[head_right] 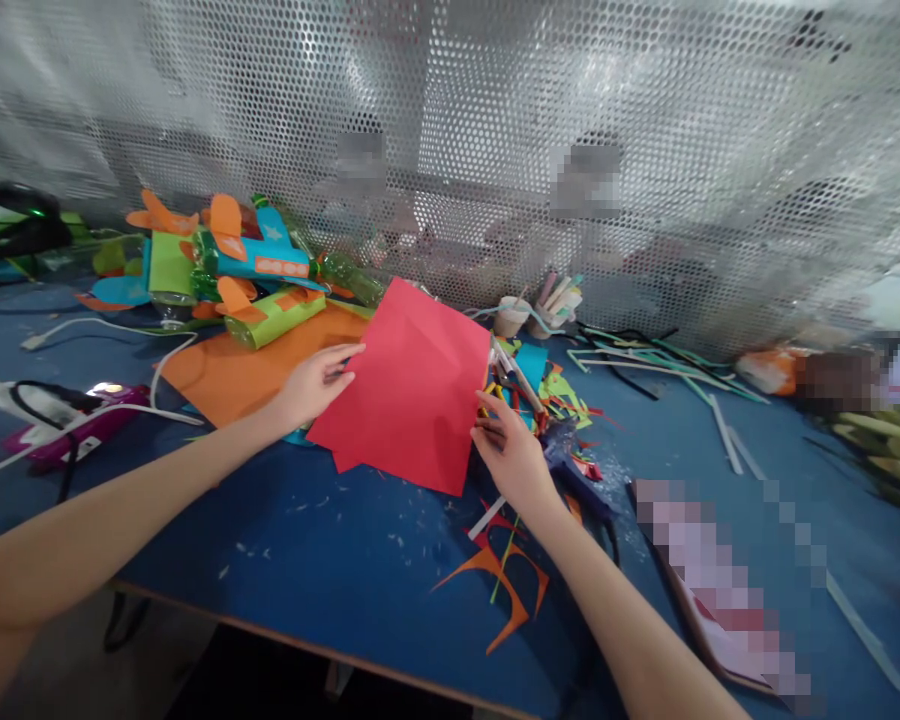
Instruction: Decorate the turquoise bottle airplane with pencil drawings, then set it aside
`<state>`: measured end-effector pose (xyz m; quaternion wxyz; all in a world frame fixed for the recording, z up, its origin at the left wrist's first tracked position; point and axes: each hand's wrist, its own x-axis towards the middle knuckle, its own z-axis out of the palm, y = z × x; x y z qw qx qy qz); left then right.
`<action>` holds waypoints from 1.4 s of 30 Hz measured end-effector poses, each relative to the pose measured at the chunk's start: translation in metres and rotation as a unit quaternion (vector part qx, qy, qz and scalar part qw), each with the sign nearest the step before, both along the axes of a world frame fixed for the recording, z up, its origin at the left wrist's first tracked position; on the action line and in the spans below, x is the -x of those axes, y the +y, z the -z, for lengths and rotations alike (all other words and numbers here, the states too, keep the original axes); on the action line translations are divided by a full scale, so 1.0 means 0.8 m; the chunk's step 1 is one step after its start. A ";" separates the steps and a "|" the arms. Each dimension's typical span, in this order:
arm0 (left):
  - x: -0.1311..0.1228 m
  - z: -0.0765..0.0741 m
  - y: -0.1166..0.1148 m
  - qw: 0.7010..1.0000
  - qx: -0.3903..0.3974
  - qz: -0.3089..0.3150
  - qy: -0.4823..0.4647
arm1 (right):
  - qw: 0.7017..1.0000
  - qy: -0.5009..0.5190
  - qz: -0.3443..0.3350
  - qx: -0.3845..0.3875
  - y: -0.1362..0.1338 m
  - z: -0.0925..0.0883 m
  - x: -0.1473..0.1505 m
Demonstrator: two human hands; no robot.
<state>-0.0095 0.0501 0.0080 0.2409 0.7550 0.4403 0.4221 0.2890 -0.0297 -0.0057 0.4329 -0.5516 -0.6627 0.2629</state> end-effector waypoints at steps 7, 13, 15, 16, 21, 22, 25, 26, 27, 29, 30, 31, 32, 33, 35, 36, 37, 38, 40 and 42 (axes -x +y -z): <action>0.006 -0.004 0.002 1.000 -0.010 -0.013 0.012 | 0.999 -0.039 -0.029 -0.021 -0.010 -0.004 0.010; 0.012 0.001 0.011 1.000 -0.008 -0.016 -0.009 | 0.997 -0.048 -0.045 -0.033 -0.014 -0.003 0.014; 0.012 0.003 0.012 1.000 -0.002 -0.012 -0.017 | 0.996 -0.057 -0.047 -0.043 -0.015 -0.004 0.014; 0.012 0.003 0.013 1.000 0.001 -0.006 -0.020 | 0.996 -0.061 -0.049 -0.049 -0.015 -0.005 0.014; 0.012 0.005 0.012 0.999 0.025 0.036 -0.028 | 0.989 -0.111 -0.057 -0.078 -0.016 -0.005 0.013; 0.012 0.005 0.012 0.998 0.029 0.038 -0.031 | 0.987 -0.127 -0.058 -0.083 -0.016 -0.005 0.013; 0.013 0.004 0.010 0.997 0.047 0.039 -0.051 | 0.981 -0.162 -0.054 -0.093 -0.016 -0.004 0.012; 0.013 0.004 0.010 0.996 0.055 0.040 -0.063 | 0.980 -0.168 -0.051 -0.094 -0.016 -0.004 0.012; 0.012 0.003 0.009 0.994 0.065 0.039 -0.077 | 0.979 -0.174 -0.046 -0.097 -0.016 -0.005 0.012; 0.011 0.003 0.006 0.990 0.084 0.029 -0.108 | 0.976 -0.188 -0.033 -0.108 -0.017 -0.007 0.012; 0.010 0.003 0.004 0.988 0.094 0.020 -0.122 | 0.973 -0.197 -0.025 -0.116 -0.017 -0.009 0.012; 0.009 0.003 0.002 0.985 0.104 0.011 -0.135 | 0.970 -0.207 -0.020 -0.126 -0.017 -0.010 0.011; 0.007 0.004 0.001 0.982 0.117 0.002 -0.147 | 0.966 -0.217 -0.017 -0.137 -0.017 -0.012 0.010; 0.006 0.005 -0.001 0.979 0.133 -0.007 -0.157 | 0.963 -0.226 -0.019 -0.148 -0.018 -0.013 0.009; 0.004 0.008 -0.004 0.970 0.170 -0.020 -0.172 | 0.955 -0.245 -0.036 -0.161 -0.020 -0.015 0.008; 0.003 0.009 -0.005 0.966 0.187 -0.024 -0.176 | 0.951 -0.258 -0.051 -0.162 -0.022 -0.016 0.008; 0.002 0.010 -0.006 0.963 0.203 -0.024 -0.175 | 0.946 -0.272 -0.069 -0.160 -0.023 -0.017 0.008; 0.001 0.011 -0.007 0.961 0.216 -0.020 -0.169 | 0.941 -0.288 -0.085 -0.154 -0.025 -0.017 0.008; 0.001 0.012 -0.008 0.963 0.230 -0.007 -0.142 | 0.931 -0.316 -0.112 -0.140 -0.027 -0.017 0.010; 0.001 0.011 -0.010 0.974 0.208 -0.002 -0.087 | 0.927 -0.327 -0.127 -0.132 -0.027 -0.016 0.011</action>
